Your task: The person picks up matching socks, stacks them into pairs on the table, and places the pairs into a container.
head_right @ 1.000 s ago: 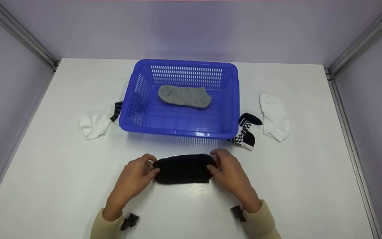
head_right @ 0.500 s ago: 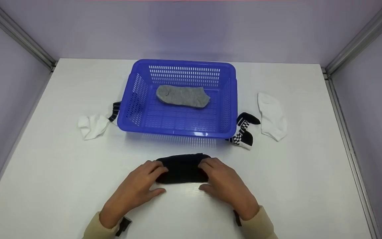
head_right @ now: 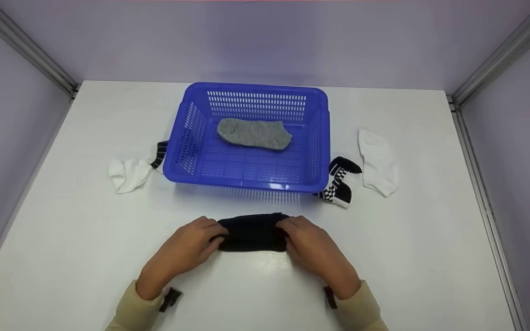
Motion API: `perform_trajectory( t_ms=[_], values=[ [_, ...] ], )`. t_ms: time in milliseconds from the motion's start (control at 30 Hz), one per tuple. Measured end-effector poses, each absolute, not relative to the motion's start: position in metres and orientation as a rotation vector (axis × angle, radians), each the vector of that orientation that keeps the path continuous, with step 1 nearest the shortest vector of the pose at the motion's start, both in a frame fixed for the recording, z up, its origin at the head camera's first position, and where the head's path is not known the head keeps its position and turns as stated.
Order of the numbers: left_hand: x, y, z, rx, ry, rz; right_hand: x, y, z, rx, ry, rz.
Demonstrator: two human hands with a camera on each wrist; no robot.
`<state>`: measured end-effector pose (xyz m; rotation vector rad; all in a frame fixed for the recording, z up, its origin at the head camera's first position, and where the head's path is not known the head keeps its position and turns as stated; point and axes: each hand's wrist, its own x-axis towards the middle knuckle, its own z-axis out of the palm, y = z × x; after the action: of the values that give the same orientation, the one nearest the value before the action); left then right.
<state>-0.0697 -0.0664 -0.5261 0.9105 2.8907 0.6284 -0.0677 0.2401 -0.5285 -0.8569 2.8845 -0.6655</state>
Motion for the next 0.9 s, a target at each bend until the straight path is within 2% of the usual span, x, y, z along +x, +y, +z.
perform_trajectory(
  t_ms=[167,400,667,900],
  values=[
    [-0.079,-0.069,-0.519,0.847,2.869,0.851,-0.072,0.241,-0.524,-0.797,2.849,-0.867],
    [-0.073,-0.07,-0.503,0.692,2.747,1.156,-0.07,0.242,-0.513,-0.704,2.709,-1.218],
    [-0.076,-0.072,-0.517,0.622,2.693,0.968,-0.074,0.242,-0.522,-0.634,2.615,-1.164],
    [-0.084,-0.074,-0.513,0.504,2.636,1.286,-0.078,0.239,-0.513,-0.295,2.573,-1.362]
  ],
)
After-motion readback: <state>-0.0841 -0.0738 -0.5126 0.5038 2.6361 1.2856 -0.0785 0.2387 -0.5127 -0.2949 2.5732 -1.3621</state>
